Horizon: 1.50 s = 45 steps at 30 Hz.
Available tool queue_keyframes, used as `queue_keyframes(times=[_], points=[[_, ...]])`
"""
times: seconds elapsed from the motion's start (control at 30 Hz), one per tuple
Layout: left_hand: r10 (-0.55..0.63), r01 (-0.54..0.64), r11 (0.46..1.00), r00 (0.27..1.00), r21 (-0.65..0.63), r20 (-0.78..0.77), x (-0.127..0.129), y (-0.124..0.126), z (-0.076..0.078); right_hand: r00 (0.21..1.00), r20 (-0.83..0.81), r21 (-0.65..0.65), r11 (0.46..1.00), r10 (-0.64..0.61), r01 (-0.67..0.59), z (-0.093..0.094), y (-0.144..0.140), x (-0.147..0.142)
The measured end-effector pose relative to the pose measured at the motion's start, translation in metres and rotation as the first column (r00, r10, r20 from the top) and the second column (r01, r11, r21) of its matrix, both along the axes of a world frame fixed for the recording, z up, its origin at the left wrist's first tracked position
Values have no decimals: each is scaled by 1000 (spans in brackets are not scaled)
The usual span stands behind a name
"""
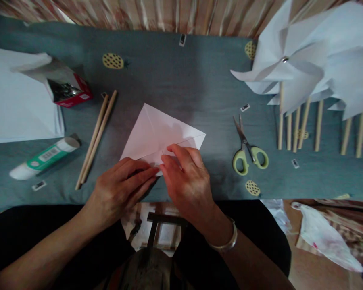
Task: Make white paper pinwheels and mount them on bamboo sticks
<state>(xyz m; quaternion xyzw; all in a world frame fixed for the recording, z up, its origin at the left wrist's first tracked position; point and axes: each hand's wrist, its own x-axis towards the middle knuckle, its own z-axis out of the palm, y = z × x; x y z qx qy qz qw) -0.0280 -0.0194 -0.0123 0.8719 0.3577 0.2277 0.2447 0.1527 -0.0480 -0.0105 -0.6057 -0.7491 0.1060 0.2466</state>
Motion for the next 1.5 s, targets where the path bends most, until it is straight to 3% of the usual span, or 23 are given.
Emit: queue_keyframes(times=[0.43,0.73,0.93,1.1,1.2,1.3,1.5], points=[[0,0,1000,1000,13,-2,1,0,1,997,58,16,999,46,-47,-1,1,-1],[-2,3,1000,1000,4,-13,1,0,2,996,53,-72,996,65,-61,-1,1,-4],[-14,15,1000,1000,19,-19,0,0,0,990,103,-3,996,92,-92,-11,-2,-7],[-26,28,998,999,55,-33,0,1,-3,993,-58,22,995,99,-98,-4,6,10],[-21,23,997,999,71,-39,1,0,-2,989,-148,11,1000,17,-15,3,20,26],[-20,23,997,999,76,-44,0,0,-1,994,-26,-6,995,-103,103,1,34,36],[-40,48,990,997,136,-62,-5,2,7,991,62,1,993,-120,120,-2,43,44]])
